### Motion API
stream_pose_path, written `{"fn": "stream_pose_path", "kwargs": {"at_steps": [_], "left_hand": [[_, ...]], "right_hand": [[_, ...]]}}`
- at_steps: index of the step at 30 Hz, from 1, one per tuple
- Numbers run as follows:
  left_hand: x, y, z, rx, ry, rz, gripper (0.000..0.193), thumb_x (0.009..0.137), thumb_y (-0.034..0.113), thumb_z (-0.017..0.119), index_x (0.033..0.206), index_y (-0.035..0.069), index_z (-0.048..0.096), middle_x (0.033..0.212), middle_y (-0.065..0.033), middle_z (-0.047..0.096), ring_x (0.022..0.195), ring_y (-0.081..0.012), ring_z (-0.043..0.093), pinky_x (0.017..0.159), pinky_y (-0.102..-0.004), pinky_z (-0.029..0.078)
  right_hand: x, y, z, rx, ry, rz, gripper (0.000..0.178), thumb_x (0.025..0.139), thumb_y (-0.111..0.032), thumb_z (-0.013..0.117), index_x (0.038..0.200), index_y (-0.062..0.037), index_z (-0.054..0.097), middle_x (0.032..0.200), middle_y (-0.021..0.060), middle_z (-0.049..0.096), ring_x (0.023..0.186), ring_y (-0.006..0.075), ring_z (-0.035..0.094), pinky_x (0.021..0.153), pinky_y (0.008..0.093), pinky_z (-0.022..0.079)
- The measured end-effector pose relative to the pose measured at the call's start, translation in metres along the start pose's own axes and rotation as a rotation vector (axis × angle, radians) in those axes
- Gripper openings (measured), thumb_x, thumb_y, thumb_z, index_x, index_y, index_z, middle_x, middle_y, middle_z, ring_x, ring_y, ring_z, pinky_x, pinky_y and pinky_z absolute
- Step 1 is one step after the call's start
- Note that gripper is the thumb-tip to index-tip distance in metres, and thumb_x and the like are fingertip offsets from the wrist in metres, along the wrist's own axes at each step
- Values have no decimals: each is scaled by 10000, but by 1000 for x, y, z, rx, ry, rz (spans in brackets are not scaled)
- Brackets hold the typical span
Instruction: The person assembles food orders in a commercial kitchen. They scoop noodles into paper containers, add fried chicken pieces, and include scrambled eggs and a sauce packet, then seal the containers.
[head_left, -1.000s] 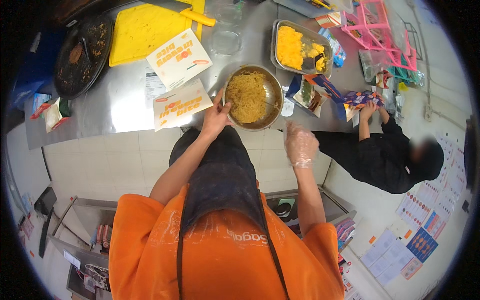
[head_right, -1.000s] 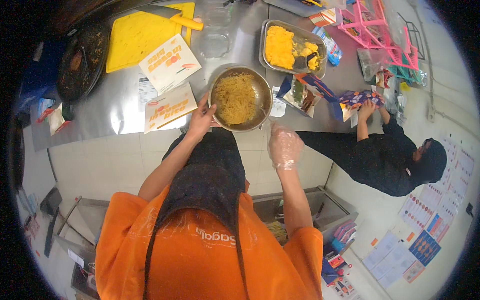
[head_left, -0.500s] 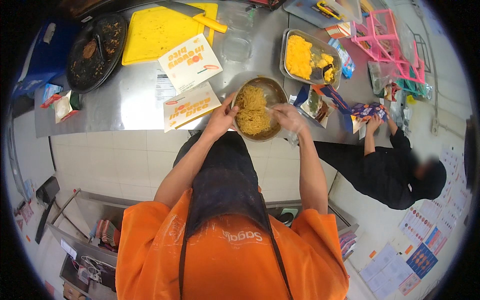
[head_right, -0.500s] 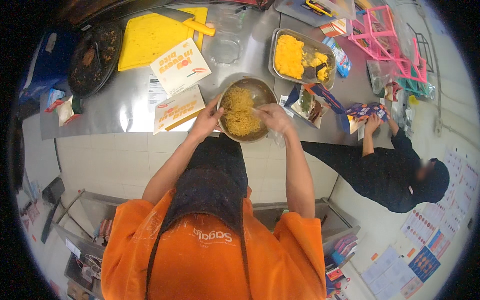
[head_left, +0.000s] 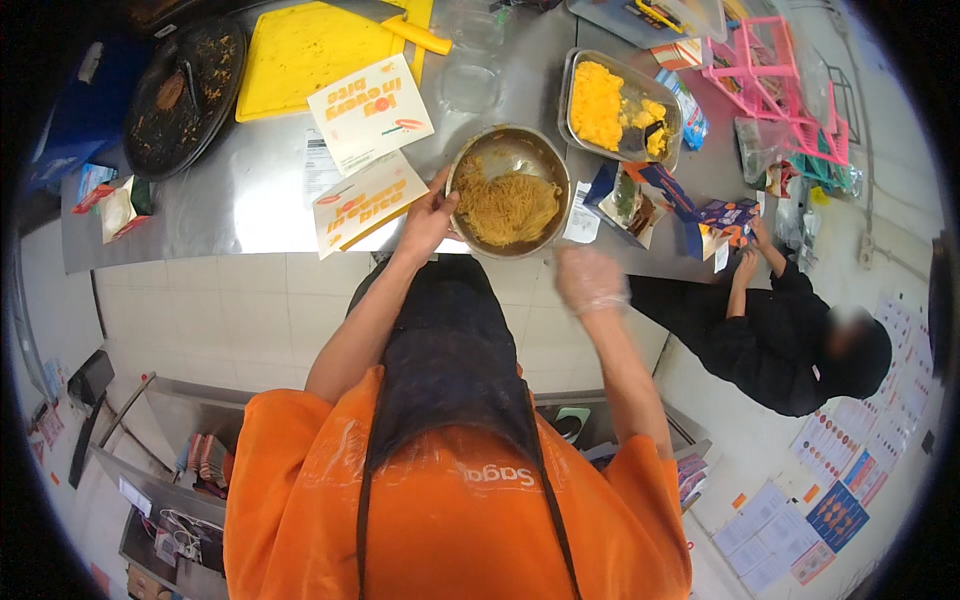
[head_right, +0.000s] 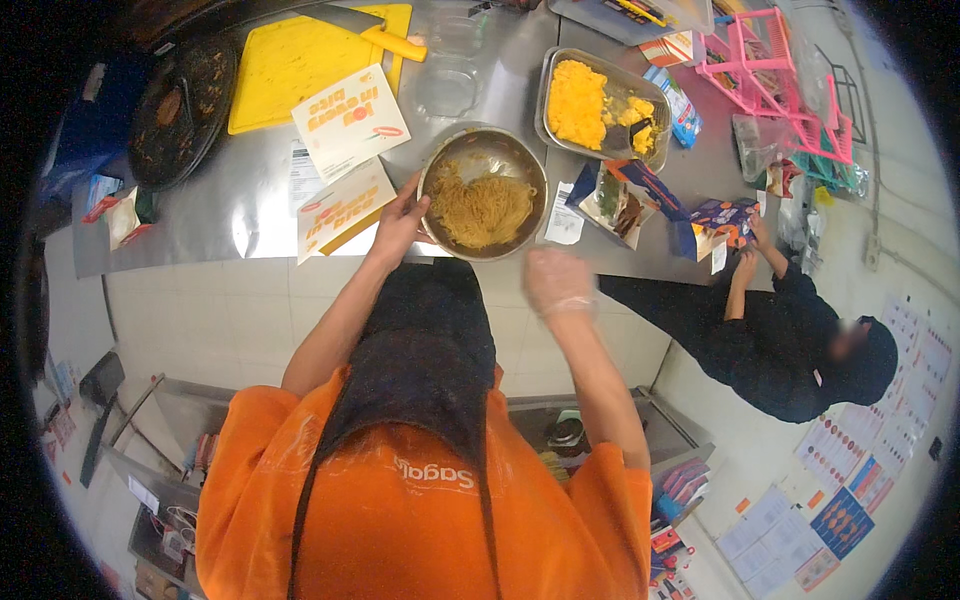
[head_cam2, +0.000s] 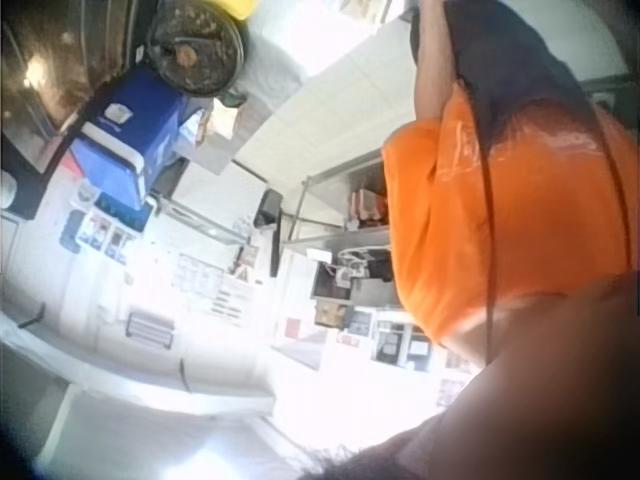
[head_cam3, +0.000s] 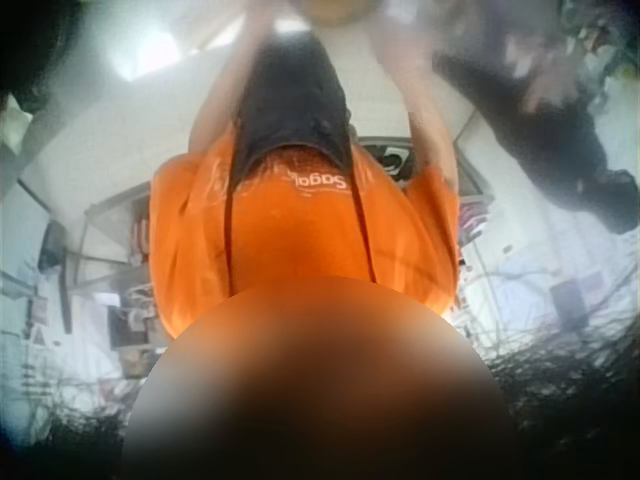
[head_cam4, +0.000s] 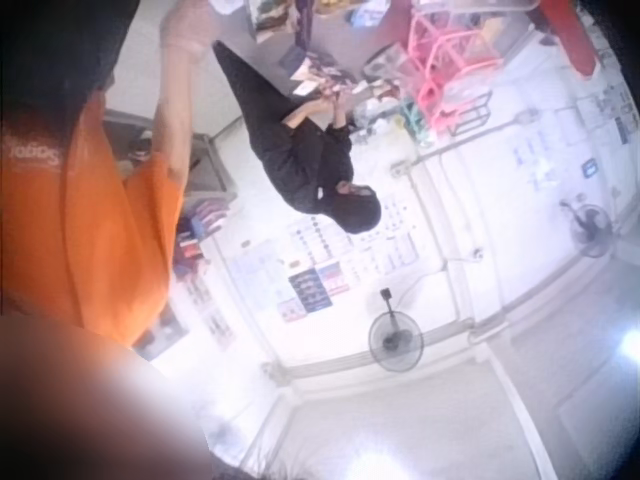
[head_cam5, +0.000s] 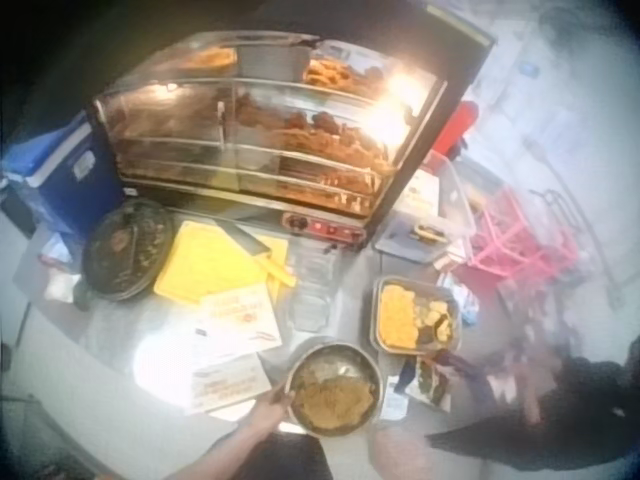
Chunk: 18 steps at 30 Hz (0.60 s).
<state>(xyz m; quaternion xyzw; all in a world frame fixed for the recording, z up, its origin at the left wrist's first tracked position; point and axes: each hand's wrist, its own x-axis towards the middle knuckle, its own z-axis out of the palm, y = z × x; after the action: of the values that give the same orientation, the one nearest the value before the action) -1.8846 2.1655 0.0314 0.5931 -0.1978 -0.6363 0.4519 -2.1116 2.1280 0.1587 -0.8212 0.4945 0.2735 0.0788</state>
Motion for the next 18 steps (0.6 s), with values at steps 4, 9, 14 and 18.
{"fn": "stream_pose_path", "kwargs": {"at_steps": [4, 9, 14, 18], "left_hand": [[-1, 1, 3, -12, 16, 7, 510, 1008, 144, 540, 1502, 180, 418, 816, -30, 482, 666, -114, 560, 599, -312, 637], [-9, 1, 10, -8, 18, 77, 521, 1000, 120, 553, 1500, 196, 427, 762, -19, 468, 637, -102, 537, 558, -294, 615], [-13, 1, 13, 59, 11, 93, 510, 999, 117, 552, 1492, 179, 438, 756, -17, 458, 639, -103, 529, 553, -299, 613], [-8, 3, 8, 45, 20, 65, 503, 1000, 121, 551, 1489, 163, 440, 755, -8, 434, 669, -97, 527, 553, -284, 613]], "right_hand": [[-3, -7, -20, 43, -97, 162, 204, 888, -163, 539, 893, -82, 726, 917, 185, 723, 833, 344, 718, 714, 483, 570], [24, 17, -23, 242, -75, 286, 290, 906, -254, 534, 941, -40, 726, 970, 225, 708, 938, 394, 687, 822, 487, 542], [72, 6, 40, 628, 15, 131, 350, 910, -352, 577, 944, -51, 753, 911, 243, 696, 867, 364, 685, 829, 441, 510], [66, 23, 65, 1038, -110, 154, 380, 925, -404, 610, 941, -54, 758, 756, 174, 677, 715, 246, 639, 728, 371, 497]]}}
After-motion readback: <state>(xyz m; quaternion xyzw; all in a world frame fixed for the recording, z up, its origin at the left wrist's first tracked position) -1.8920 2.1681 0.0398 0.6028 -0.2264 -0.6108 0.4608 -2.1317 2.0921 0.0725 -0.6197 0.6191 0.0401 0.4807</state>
